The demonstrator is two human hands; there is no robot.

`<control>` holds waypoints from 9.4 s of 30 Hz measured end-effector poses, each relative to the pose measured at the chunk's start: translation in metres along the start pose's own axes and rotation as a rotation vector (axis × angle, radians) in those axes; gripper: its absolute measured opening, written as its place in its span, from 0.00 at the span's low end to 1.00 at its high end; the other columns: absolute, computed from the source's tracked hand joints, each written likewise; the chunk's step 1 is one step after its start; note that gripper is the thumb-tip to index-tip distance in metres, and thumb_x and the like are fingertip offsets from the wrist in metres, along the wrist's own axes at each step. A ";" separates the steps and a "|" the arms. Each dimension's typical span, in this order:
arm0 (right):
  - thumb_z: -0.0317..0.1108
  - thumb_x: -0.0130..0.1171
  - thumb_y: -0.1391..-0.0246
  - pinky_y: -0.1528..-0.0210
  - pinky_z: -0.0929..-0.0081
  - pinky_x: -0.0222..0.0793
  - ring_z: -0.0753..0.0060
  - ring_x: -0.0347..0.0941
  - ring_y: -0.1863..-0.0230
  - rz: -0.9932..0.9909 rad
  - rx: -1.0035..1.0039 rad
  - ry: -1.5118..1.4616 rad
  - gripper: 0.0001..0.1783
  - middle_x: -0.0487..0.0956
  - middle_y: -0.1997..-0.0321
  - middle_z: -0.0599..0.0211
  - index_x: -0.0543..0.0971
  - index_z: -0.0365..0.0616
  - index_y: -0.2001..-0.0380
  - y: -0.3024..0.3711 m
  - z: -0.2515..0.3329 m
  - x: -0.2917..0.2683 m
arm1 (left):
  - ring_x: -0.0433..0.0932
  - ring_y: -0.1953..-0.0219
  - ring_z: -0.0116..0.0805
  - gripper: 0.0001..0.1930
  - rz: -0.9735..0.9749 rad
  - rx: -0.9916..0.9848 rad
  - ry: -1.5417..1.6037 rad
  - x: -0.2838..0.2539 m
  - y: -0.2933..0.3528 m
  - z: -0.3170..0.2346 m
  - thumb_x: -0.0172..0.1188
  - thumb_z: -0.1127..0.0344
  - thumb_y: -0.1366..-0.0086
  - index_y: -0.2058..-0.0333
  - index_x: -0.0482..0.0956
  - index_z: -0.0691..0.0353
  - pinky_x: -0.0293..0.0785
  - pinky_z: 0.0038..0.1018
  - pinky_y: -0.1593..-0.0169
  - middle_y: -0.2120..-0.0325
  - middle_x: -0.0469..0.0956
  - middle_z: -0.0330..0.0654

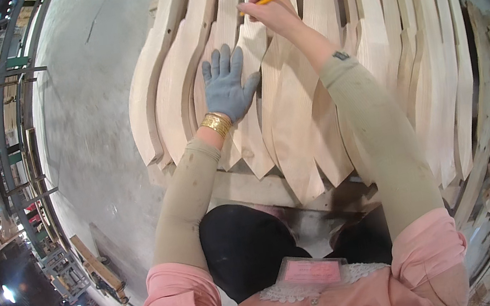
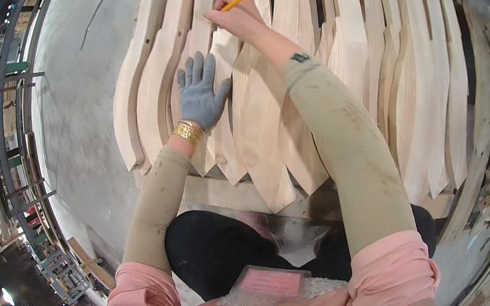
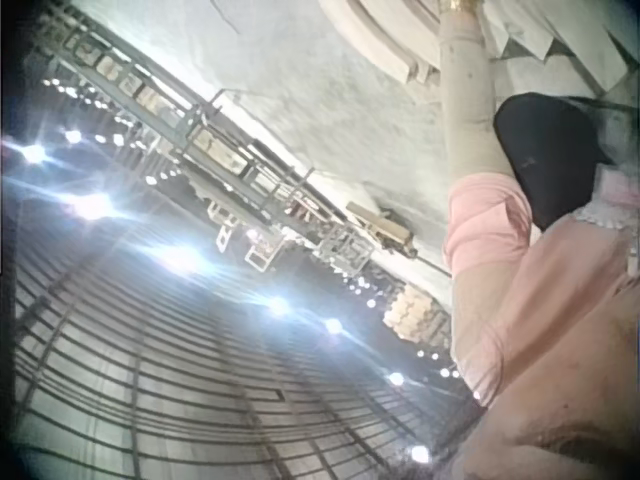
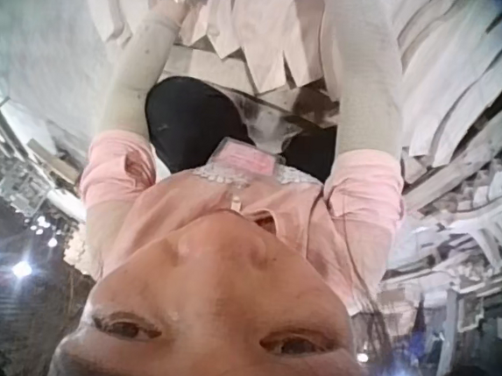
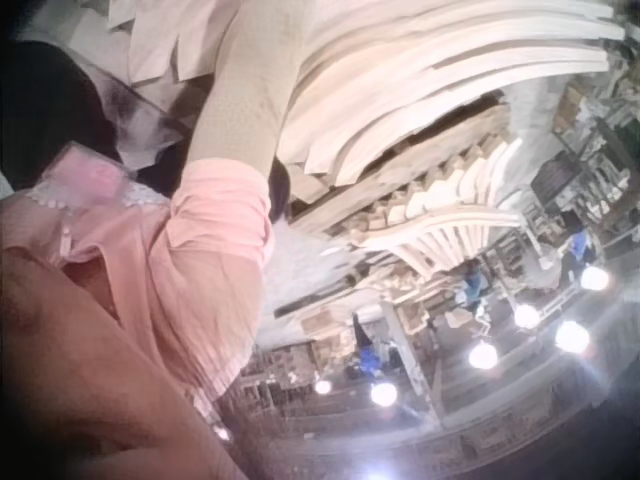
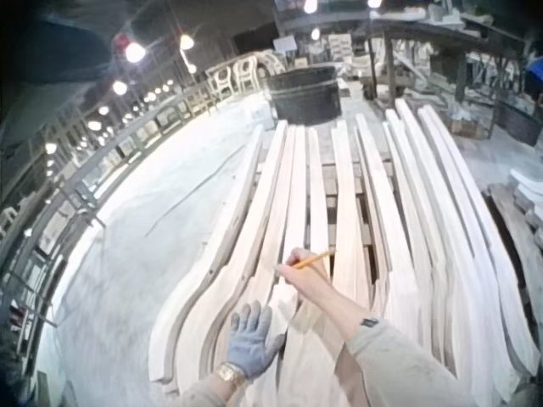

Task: The person applies a white substance to the edges of curved wooden pieces using a small brush. They then move to a stack of similar pieces and mark them with a yellow pencil.

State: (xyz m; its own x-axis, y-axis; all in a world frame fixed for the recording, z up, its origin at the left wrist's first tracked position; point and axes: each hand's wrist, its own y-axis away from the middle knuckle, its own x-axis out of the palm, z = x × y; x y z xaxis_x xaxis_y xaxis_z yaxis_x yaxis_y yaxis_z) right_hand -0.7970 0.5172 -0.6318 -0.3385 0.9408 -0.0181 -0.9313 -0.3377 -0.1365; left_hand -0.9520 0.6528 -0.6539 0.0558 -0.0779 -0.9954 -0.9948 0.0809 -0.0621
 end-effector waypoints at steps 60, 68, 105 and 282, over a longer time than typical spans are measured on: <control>0.36 0.60 0.47 0.79 0.85 0.67 0.83 0.70 0.80 0.093 -0.123 0.347 0.13 0.74 0.82 0.71 0.71 0.45 0.81 0.043 0.073 -0.105 | 0.70 0.54 0.53 0.24 -0.233 0.076 0.146 -0.037 -0.035 0.044 0.54 0.50 0.43 0.54 0.72 0.61 0.67 0.45 0.51 0.56 0.71 0.54; 0.41 0.62 0.48 0.75 0.89 0.54 0.89 0.65 0.78 -0.136 0.130 0.474 0.13 0.71 0.81 0.78 0.74 0.47 0.78 0.186 0.118 -0.175 | 0.64 0.41 0.50 0.49 0.199 -0.509 -0.051 -0.074 -0.059 0.079 0.60 0.36 0.54 0.40 0.59 0.64 0.62 0.37 0.40 0.43 0.64 0.55; 0.37 0.53 0.41 0.73 0.87 0.69 0.85 0.70 0.77 -0.440 0.050 0.255 0.10 0.75 0.77 0.70 0.74 0.41 0.71 0.273 0.207 -0.201 | 0.72 0.47 0.46 0.37 0.041 -0.470 0.443 -0.066 -0.162 -0.161 0.64 0.40 0.54 0.54 0.77 0.65 0.67 0.35 0.44 0.51 0.74 0.53; 0.30 0.60 0.56 0.83 0.76 0.58 0.75 0.59 0.89 -0.128 -0.030 0.579 0.15 0.65 0.91 0.63 0.67 0.39 0.88 0.303 0.029 0.075 | 0.43 0.33 0.52 0.37 0.077 0.037 0.132 -0.027 0.078 0.006 0.39 0.35 0.39 0.37 0.56 0.50 0.32 0.49 0.34 0.35 0.48 0.51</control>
State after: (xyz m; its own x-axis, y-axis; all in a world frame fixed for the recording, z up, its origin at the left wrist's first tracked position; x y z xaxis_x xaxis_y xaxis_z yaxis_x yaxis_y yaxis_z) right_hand -1.1081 0.4845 -0.6455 -0.0880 0.8398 -0.5358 -0.9528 -0.2278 -0.2006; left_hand -1.0307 0.6670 -0.6326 -0.0345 -0.2000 -0.9792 -0.9917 0.1279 0.0088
